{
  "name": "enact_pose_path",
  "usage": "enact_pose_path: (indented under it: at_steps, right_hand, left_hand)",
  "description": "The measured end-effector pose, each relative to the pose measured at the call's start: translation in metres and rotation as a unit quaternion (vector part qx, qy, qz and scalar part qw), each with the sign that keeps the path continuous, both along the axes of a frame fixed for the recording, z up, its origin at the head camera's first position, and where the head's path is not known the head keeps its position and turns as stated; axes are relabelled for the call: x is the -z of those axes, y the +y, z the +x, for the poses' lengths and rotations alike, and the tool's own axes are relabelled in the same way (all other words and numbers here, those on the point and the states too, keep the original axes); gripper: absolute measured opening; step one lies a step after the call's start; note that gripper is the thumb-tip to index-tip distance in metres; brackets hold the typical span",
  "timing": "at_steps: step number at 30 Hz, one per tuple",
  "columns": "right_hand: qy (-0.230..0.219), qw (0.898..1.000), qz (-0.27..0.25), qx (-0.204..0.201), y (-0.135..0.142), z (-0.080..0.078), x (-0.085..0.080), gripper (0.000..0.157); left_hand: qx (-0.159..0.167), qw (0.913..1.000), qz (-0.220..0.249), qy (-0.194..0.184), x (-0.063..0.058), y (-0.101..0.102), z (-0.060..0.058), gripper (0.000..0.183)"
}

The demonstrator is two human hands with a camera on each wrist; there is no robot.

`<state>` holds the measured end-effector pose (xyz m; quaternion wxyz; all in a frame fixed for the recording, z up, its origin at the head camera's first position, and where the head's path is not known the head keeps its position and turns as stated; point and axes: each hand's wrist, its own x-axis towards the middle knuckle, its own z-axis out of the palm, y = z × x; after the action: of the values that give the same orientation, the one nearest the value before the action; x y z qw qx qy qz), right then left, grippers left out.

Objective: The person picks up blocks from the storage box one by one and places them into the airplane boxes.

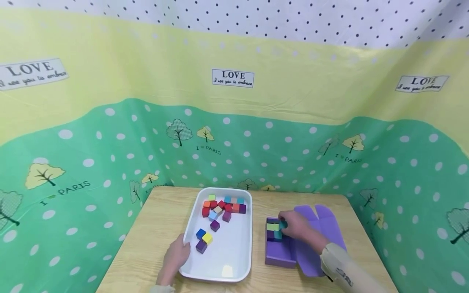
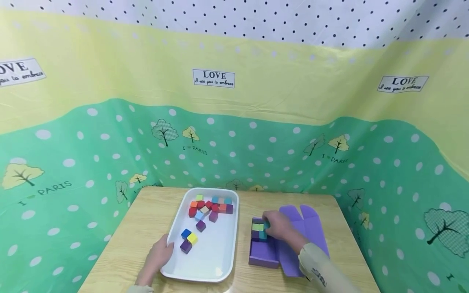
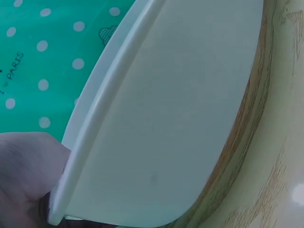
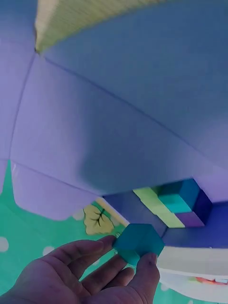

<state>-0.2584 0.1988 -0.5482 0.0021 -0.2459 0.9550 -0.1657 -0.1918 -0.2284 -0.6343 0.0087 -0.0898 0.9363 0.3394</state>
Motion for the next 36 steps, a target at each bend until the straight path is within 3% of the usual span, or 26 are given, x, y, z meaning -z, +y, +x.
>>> enact_pose_path:
  at_steps: [7,17,27,36]
  right_hand:
    - [-0.02,1.0,0.02,-0.004,0.013,-0.001,0.01,0.027]
    - [-0.015,0.996,0.081,-0.023,0.018,-0.001,0.036,0.027]
    - [0.008,0.996,0.084,-0.027,0.018,-0.002,0.059,0.025]
    - [0.034,0.997,0.067,-0.031,0.017,-0.002,0.067,0.023]
  left_hand:
    - [0.0,0.9991,-0.018,0.039,0.008,0.007,-0.007,0.041]
    - [-0.01,0.9997,-0.007,0.024,0.011,0.006,-0.006,0.04]
    - [-0.023,0.9993,0.01,0.027,0.009,0.006,-0.002,0.036]
    - [-0.031,0.9992,0.018,0.017,0.01,0.006,-0.002,0.037]
